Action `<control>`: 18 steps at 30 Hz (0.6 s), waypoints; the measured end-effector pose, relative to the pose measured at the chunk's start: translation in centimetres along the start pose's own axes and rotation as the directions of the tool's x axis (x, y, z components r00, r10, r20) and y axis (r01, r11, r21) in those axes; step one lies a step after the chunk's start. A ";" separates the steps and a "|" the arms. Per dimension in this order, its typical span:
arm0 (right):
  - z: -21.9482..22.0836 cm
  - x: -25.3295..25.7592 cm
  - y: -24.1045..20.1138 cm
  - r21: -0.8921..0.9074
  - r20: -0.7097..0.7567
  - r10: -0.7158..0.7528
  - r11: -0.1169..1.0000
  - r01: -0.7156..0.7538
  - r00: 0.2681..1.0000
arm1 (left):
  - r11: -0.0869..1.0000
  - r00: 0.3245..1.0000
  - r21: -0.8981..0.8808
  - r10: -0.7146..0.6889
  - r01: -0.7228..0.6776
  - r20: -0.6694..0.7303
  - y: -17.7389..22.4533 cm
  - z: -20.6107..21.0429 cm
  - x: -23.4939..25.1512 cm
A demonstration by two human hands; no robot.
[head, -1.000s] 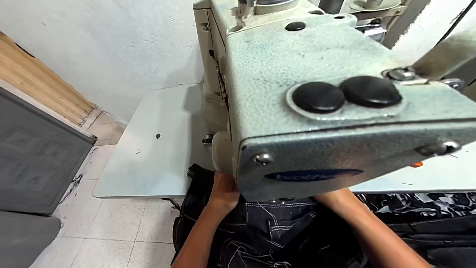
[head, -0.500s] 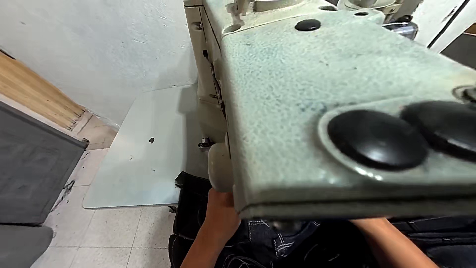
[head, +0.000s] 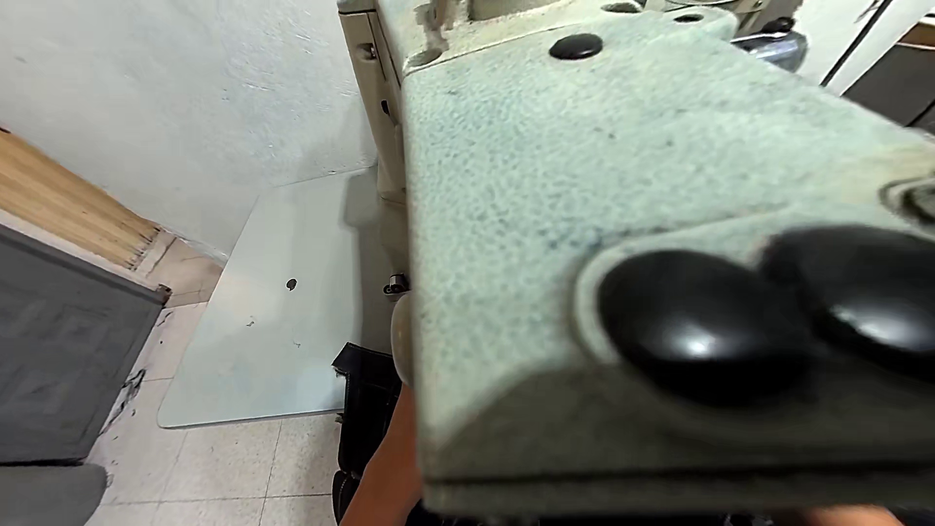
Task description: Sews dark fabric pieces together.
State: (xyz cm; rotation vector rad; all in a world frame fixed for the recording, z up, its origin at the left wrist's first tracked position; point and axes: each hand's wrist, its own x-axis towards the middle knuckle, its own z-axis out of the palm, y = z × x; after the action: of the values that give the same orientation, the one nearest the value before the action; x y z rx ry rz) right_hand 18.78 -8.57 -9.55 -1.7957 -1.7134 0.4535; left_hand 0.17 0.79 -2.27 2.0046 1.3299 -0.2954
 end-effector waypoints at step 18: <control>3.5 -4.3 13.2 0.054 -0.017 0.023 0.998 -0.022 1.000 | 0.886 0.701 0.170 0.448 -0.431 -0.556 -10.2 9.8 3.9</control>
State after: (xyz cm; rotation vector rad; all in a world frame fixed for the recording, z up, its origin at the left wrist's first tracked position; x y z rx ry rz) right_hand 26.31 -11.83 -21.25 -1.7772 -1.6551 0.4878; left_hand -5.18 -0.59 -15.84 2.4700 1.1127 0.5851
